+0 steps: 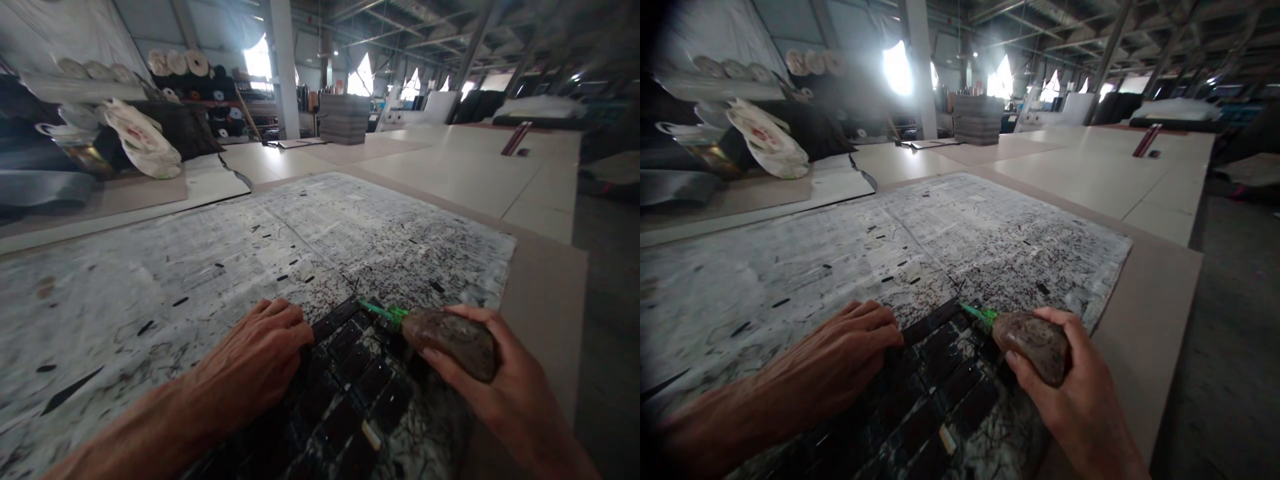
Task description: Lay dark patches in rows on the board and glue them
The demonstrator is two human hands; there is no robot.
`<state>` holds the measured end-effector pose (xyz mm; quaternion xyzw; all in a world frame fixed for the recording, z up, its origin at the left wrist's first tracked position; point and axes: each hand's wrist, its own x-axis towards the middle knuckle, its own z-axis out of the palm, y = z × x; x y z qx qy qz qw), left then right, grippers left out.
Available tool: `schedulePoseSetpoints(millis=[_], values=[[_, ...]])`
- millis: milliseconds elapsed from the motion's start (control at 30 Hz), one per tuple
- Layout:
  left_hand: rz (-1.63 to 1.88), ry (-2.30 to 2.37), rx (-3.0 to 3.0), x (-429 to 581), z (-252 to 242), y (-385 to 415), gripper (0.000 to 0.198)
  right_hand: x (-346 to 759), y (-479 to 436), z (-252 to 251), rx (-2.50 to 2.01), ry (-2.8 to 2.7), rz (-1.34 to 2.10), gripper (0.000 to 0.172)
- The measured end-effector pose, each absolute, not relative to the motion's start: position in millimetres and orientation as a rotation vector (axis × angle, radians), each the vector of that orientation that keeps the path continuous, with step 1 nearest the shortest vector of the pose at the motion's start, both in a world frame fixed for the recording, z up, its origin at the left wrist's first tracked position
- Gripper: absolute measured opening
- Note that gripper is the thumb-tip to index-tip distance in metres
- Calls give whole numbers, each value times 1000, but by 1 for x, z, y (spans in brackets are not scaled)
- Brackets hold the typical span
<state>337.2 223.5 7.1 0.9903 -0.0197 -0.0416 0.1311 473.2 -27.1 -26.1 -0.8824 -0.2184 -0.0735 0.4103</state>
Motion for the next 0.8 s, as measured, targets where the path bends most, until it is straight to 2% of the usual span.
schedulePoseSetpoints(millis=[467,633,800], values=[[-179,-60,2922,336,11,220,23,464,-33,-34,-2135,-1068,-472,36],[-253,-44,2949,334,17,216,22,457,-29,-27,-2052,-601,-214,38],[-281,-48,2941,334,18,215,22,473,-33,-23,-1946,-144,64,60]])
